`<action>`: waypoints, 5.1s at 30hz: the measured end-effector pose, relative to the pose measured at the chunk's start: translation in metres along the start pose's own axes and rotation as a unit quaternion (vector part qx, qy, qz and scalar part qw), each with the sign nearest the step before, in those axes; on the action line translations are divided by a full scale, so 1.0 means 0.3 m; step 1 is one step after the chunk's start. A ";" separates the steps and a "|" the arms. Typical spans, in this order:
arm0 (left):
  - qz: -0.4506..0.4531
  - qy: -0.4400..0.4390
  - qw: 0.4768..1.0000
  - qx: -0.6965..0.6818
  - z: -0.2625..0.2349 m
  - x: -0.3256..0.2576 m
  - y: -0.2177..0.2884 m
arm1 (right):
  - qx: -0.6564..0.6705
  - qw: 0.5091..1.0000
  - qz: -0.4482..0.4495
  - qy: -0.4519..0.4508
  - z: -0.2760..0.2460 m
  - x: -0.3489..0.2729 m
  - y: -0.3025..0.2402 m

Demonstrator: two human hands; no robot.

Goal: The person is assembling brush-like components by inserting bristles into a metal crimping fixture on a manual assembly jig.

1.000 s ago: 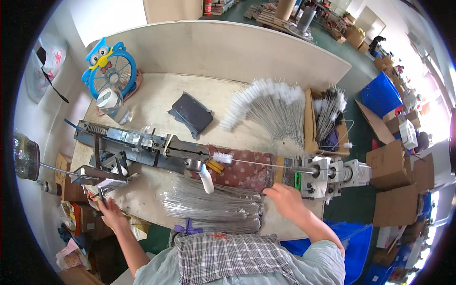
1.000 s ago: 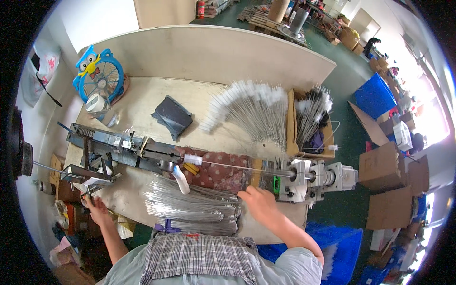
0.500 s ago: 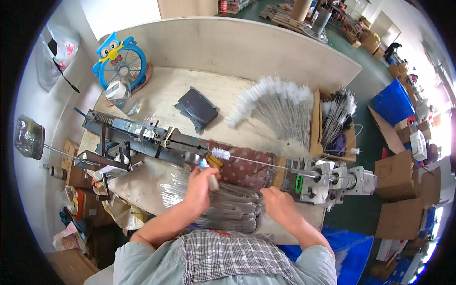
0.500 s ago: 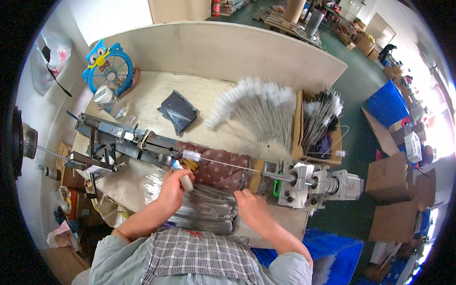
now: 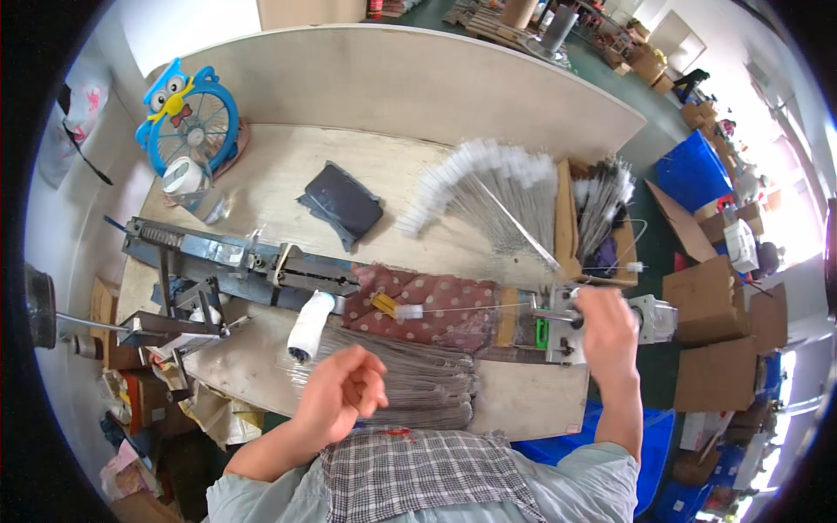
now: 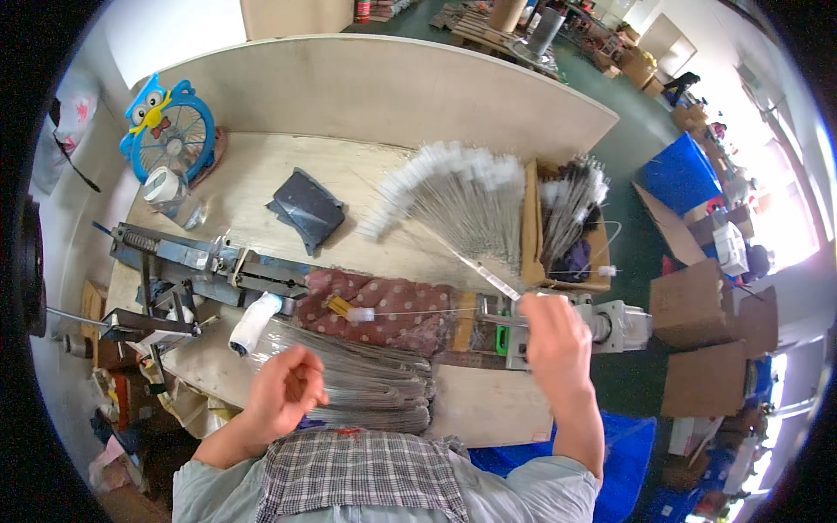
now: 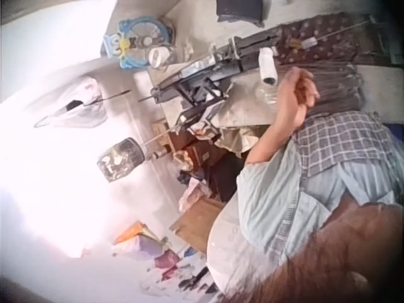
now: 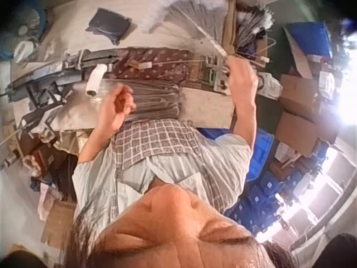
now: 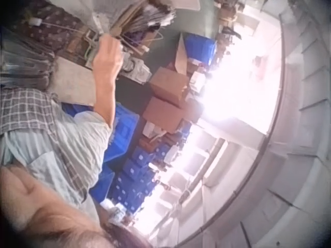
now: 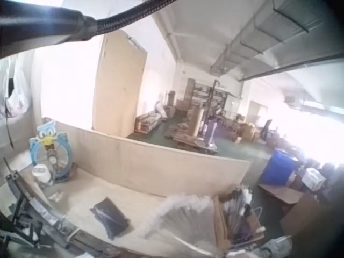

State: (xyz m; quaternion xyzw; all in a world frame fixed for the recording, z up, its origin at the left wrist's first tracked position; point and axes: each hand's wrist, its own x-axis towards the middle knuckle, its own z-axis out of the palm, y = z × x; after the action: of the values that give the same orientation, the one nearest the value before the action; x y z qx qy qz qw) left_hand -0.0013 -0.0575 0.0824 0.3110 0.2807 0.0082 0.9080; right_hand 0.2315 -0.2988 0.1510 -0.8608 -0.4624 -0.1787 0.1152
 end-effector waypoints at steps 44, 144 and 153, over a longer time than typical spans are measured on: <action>0.150 0.221 0.793 0.548 -0.135 0.199 -0.012 | 0.269 0.950 -0.105 -0.115 0.402 0.314 -0.476; 0.239 0.080 0.958 -0.138 0.084 0.278 -0.100 | 0.216 0.973 -0.059 0.058 0.355 0.193 -0.443; 0.253 0.104 0.954 -0.119 0.105 0.282 -0.095 | 0.241 0.966 -0.072 0.068 0.346 0.168 -0.382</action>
State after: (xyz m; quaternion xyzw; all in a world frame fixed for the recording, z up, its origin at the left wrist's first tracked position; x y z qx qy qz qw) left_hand 0.0816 -0.0821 0.0440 0.2594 0.2826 0.3035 0.8722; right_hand 0.1819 -0.1604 0.0813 -0.7581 -0.5437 -0.1278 0.3367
